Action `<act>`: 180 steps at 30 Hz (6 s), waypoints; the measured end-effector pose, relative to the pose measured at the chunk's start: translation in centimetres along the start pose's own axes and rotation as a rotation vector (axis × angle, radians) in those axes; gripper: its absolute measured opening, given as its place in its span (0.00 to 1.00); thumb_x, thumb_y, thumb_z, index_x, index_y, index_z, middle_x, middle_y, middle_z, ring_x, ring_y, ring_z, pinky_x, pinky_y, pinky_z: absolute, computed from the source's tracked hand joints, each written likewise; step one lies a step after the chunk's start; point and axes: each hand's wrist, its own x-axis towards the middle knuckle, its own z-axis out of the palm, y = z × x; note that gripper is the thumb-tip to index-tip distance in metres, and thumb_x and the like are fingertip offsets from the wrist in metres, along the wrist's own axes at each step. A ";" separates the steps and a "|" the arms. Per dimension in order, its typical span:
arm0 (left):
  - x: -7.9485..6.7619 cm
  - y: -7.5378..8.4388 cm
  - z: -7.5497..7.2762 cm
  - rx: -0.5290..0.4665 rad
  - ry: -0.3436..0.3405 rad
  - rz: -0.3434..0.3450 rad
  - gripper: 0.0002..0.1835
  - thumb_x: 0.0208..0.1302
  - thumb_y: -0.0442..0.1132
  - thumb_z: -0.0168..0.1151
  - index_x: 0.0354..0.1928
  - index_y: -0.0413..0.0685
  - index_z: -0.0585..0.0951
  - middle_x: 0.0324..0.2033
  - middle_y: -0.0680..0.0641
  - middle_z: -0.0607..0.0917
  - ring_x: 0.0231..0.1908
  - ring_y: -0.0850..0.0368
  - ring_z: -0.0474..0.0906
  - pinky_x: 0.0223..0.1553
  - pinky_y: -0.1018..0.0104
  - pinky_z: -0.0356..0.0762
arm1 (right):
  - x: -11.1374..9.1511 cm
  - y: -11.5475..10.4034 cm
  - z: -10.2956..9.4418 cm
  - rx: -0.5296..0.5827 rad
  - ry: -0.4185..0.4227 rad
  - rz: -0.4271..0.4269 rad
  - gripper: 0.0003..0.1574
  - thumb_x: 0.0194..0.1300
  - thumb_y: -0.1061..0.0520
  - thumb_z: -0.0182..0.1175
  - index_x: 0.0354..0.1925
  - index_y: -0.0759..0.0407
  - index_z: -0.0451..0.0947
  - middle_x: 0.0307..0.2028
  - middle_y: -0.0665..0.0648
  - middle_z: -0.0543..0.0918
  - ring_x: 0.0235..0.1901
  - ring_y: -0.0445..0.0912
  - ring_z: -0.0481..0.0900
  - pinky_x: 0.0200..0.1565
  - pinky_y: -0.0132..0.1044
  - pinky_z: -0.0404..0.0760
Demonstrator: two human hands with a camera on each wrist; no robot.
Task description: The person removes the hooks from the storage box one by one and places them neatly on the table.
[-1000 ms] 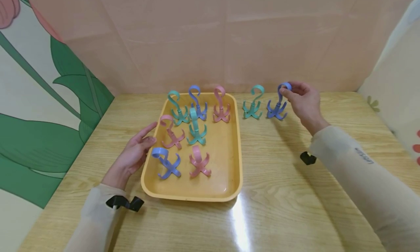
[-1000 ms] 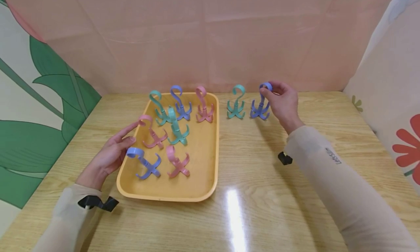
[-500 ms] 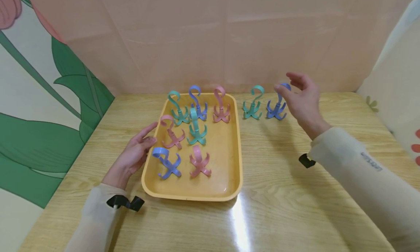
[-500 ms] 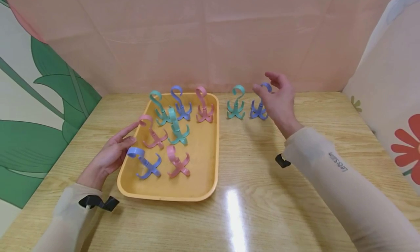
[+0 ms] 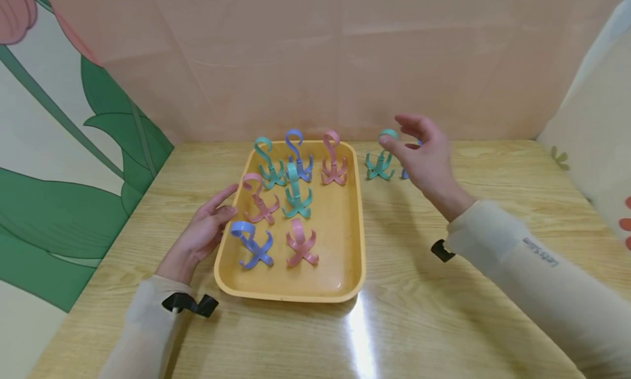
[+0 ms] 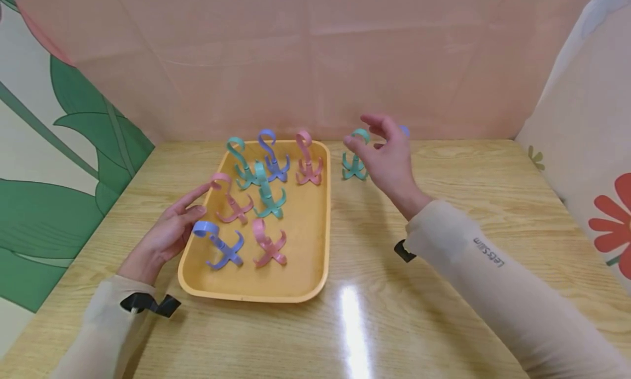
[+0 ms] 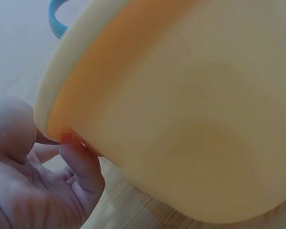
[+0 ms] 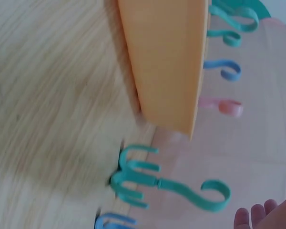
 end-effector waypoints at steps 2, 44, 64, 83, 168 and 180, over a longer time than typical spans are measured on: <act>0.0 0.0 0.0 0.001 0.001 -0.001 0.32 0.78 0.35 0.48 0.80 0.55 0.56 0.40 0.46 0.79 0.33 0.60 0.81 0.32 0.67 0.82 | -0.2 0.0 0.6 0.008 -0.012 -0.013 0.33 0.63 0.50 0.71 0.63 0.58 0.75 0.61 0.52 0.77 0.61 0.49 0.72 0.58 0.39 0.74; 0.2 0.1 -0.2 0.021 0.013 -0.010 0.32 0.78 0.33 0.47 0.79 0.57 0.56 0.41 0.46 0.79 0.33 0.60 0.80 0.33 0.68 0.82 | 4.6 2.1 8.9 0.059 -0.248 0.113 0.29 0.66 0.54 0.70 0.61 0.65 0.77 0.54 0.60 0.83 0.54 0.50 0.82 0.58 0.40 0.78; 0.3 0.1 -0.1 0.012 0.021 -0.017 0.32 0.77 0.32 0.47 0.79 0.57 0.57 0.40 0.47 0.79 0.34 0.60 0.81 0.33 0.66 0.83 | 5.3 2.6 10.4 0.042 -0.231 0.159 0.18 0.68 0.55 0.67 0.52 0.62 0.84 0.47 0.60 0.86 0.44 0.45 0.83 0.47 0.33 0.82; 0.2 0.1 0.1 -0.002 0.019 -0.010 0.32 0.77 0.32 0.48 0.79 0.56 0.57 0.40 0.47 0.79 0.31 0.61 0.80 0.30 0.68 0.82 | 4.8 2.4 9.9 0.087 -0.226 0.165 0.19 0.67 0.52 0.67 0.51 0.62 0.84 0.44 0.58 0.86 0.46 0.53 0.82 0.50 0.45 0.82; -0.3 0.1 -1.0 -0.004 -0.005 0.004 0.33 0.79 0.35 0.48 0.80 0.55 0.53 0.39 0.48 0.80 0.35 0.60 0.81 0.34 0.67 0.83 | -0.6 4.8 -11.3 0.563 0.064 0.083 0.16 0.59 0.70 0.70 0.46 0.74 0.83 0.36 0.59 0.88 0.35 0.47 0.88 0.41 0.39 0.84; -0.4 0.3 -0.8 0.003 -0.001 -0.003 0.33 0.79 0.35 0.48 0.80 0.56 0.53 0.40 0.48 0.80 0.35 0.59 0.82 0.33 0.66 0.83 | 0.8 6.2 -12.6 0.516 0.155 0.224 0.17 0.54 0.66 0.75 0.43 0.67 0.85 0.35 0.56 0.89 0.34 0.45 0.88 0.38 0.35 0.85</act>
